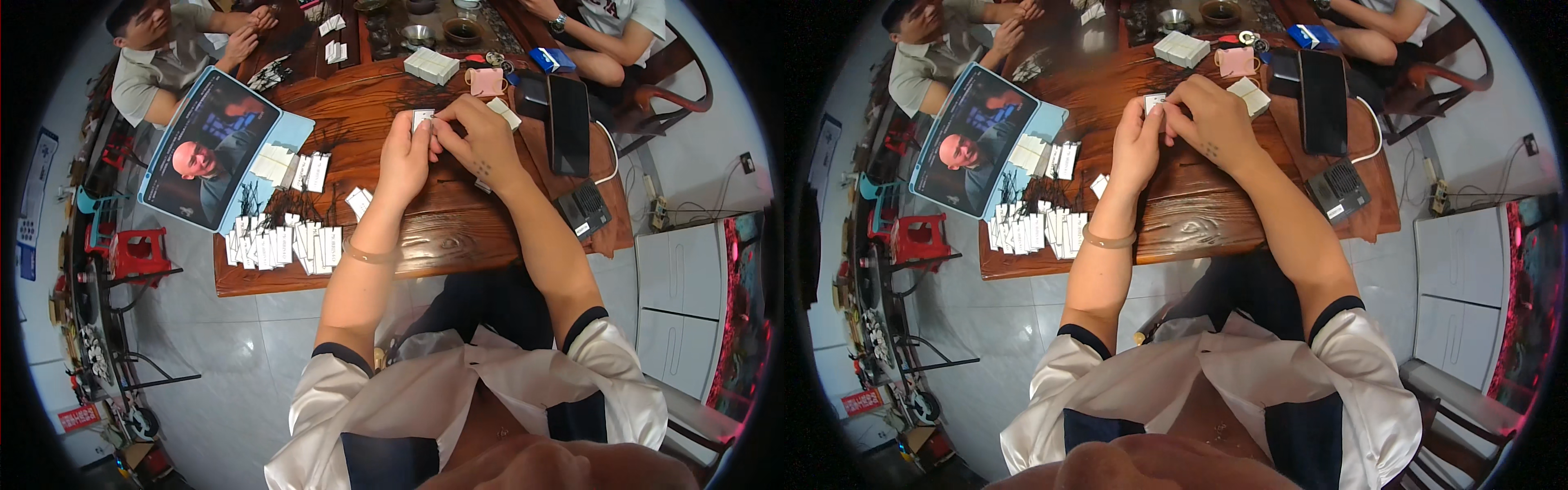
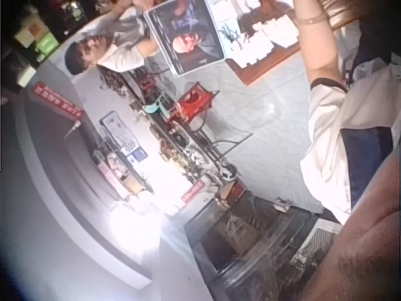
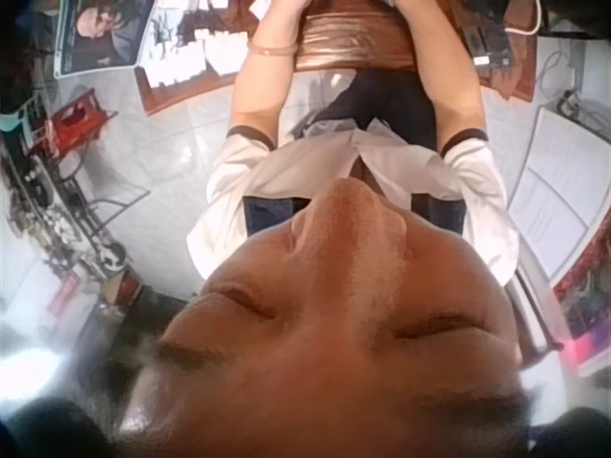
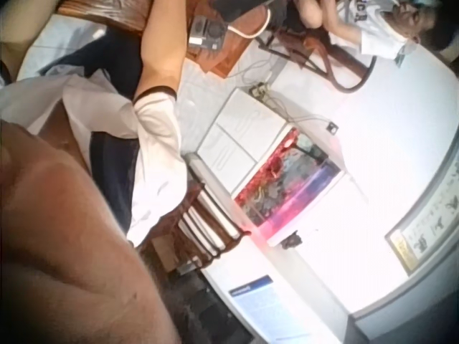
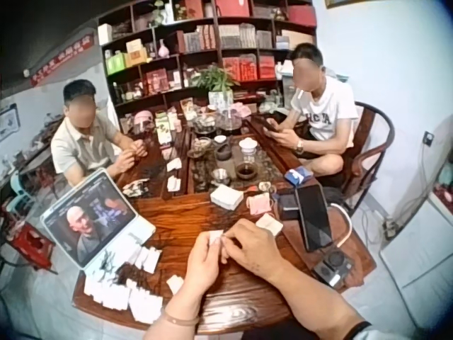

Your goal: Sorting small white adhesive tags and attaching black strings to them at a table.

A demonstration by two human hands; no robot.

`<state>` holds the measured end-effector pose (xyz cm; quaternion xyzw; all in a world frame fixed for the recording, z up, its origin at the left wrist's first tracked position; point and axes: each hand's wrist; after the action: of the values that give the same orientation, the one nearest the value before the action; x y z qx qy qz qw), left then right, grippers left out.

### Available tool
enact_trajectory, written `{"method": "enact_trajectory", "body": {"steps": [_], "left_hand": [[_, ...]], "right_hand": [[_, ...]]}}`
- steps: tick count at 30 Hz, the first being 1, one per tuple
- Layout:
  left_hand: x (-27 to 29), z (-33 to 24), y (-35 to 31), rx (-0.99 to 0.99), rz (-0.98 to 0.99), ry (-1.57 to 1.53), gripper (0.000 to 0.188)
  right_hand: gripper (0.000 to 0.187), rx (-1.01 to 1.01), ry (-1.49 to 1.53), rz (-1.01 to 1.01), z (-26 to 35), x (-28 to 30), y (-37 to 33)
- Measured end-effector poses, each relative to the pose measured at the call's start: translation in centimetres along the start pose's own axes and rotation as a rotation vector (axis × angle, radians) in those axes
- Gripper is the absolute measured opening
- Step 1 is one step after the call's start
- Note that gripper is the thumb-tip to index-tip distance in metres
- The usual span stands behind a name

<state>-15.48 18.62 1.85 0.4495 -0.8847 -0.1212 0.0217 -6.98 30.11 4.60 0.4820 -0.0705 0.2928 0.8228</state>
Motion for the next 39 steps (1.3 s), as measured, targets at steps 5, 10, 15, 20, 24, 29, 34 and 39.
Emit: {"method": "enact_trajectory", "body": {"steps": [5,10,15,20,24,29,34,39], "left_hand": [[-0.5,-0.7,-0.4,-0.015,-0.022,0.123,0.015],[-0.9,-0.5,-0.7,-0.295,-0.108,0.437,0.012],[-0.9,-0.1,-0.9,-0.485,-0.127,0.638,0.014],[-0.4,0.6,-0.5,-0.636,-0.173,0.736,0.021],[-0.1,0.5,-0.4,-0.636,-0.224,0.729,0.021],[0.0,0.3,-0.6,-0.647,-0.241,0.71,0.02],[0.6,0.5,-0.2,-0.663,-0.279,0.708,0.02],[0.4,0.6,-0.3,-0.668,-0.274,0.69,0.02]], "right_hand": [[0.009,0.011,-0.019,-0.009,0.0,0.1,-0.2],[0.013,0.085,-0.031,-0.077,-0.4,-0.2,-0.2],[0.01,-0.03,-0.071,0.014,0.1,0.0,-0.3],[0.013,-0.114,0.077,0.015,-0.3,-0.6,-0.3],[0.016,-0.219,0.164,0.062,-1.0,-1.1,-0.7],[0.018,-0.263,0.182,0.105,-0.4,-1.3,-0.7],[0.019,-0.323,0.157,0.191,-0.8,-1.2,-0.7],[0.019,-0.319,0.168,0.207,-0.5,-1.2,-0.7]]}}
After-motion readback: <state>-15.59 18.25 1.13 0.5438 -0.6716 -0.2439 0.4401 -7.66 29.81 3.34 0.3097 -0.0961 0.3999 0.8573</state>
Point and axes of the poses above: each hand's wrist, its own y-axis towards the middle knuckle, its own x-axis out of the back of the hand, z = x × y, and after that the axes turned 10 degrees about -z, right-handed
